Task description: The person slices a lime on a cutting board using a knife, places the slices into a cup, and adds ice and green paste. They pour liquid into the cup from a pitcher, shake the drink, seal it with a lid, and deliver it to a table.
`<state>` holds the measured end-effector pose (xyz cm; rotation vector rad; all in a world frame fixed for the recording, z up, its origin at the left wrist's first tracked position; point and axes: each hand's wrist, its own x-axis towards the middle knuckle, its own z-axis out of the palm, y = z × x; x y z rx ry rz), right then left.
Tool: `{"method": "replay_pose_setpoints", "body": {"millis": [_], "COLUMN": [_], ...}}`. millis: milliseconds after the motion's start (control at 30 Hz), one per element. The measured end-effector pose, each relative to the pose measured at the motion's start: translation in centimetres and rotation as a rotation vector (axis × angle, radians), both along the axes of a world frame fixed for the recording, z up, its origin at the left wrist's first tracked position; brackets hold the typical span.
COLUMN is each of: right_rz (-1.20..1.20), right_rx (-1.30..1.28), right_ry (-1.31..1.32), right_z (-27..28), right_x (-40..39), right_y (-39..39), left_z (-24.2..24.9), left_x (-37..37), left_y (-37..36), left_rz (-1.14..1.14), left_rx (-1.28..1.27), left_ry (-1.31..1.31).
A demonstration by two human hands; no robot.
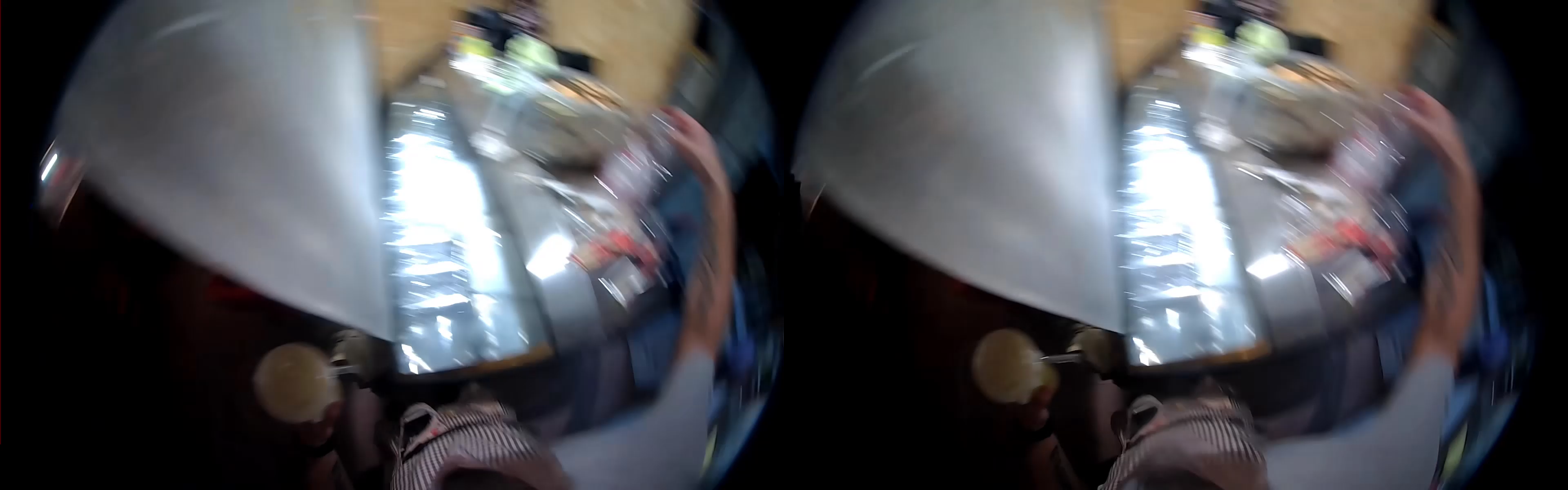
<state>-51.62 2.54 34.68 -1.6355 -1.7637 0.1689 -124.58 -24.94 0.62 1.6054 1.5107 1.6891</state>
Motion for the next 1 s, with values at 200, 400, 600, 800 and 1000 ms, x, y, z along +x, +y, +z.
{"method": "replay_pose_setpoints", "body": {"millis": [200,400,600,800,1000], "right_rz": [0.109,0.61,1.303,1.331,1.198], "right_rx": [0.438,0.389,-0.134,-0.513,-0.438], "right_ry": [0.283,0.632,1.045,1.444,1.525], "right_z": [-0.1,-4.4,-12.5,-21.6,-28.3], "right_x": [-11.0,-25.6,-46.7,-76.9,-95.1], "right_y": [-8.9,-18.5,-16.1,-9.3,-4.0], "left_z": [-0.3,-4.0,-7.7,-9.8,-7.0], "left_x": [-0.1,-5.8,-19.2,-41.2,-59.0], "left_y": [0.0,-0.5,-2.0,-3.0,-5.0], "left_rz": [-0.036,-0.177,-0.499,-0.762,0.159], "left_rx": [-0.087,-0.103,-0.051,0.08,-0.16], "left_ry": [-0.084,-0.529,-1.318,-1.678,-0.625]}}
